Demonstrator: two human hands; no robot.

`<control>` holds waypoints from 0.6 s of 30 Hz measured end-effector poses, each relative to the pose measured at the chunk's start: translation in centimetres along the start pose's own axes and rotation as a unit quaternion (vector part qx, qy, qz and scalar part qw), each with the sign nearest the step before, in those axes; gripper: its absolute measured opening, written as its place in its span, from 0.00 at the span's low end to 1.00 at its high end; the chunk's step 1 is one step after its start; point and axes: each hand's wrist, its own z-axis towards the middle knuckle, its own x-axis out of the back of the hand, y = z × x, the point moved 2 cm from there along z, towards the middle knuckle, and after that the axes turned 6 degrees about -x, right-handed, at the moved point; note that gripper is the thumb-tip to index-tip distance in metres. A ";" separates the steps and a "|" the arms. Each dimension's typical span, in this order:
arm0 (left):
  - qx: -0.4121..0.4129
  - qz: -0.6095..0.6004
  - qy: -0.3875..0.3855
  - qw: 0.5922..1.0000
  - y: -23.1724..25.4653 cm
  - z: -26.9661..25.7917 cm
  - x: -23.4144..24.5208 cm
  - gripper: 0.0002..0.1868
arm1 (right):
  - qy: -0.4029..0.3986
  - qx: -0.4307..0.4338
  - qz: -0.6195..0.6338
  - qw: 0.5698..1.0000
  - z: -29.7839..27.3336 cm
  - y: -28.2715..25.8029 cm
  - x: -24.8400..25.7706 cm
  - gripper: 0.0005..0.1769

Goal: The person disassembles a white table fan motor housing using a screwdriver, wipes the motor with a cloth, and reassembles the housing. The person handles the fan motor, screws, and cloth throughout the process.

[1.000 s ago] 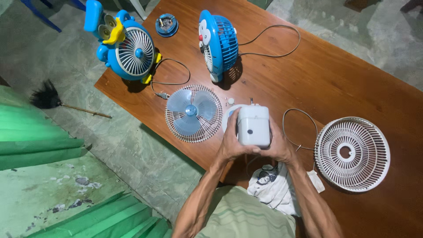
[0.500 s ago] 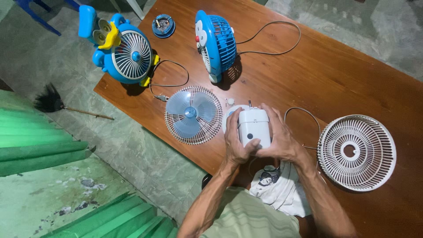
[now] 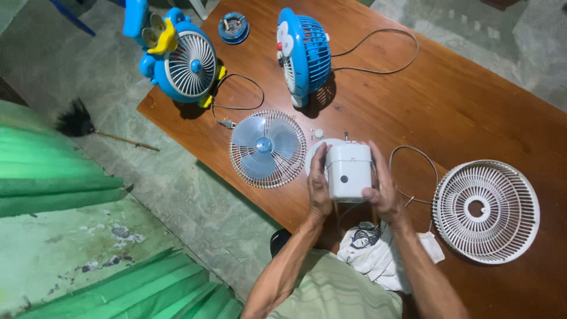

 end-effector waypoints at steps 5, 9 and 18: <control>-0.001 -0.084 0.028 0.996 -1.6 -1.9 -0.9 0.59 | 0.123 0.053 0.109 0.985 -0.6 3.5 -3.3 0.67; 0.024 -0.145 0.056 0.988 -1.8 -1.7 -1.9 0.59 | 0.168 0.053 0.174 0.969 -0.4 5.1 -3.6 0.66; -0.004 -0.026 0.077 0.997 -1.0 -1.7 -2.4 0.54 | 0.213 0.071 0.149 0.963 -0.2 7.6 -2.2 0.59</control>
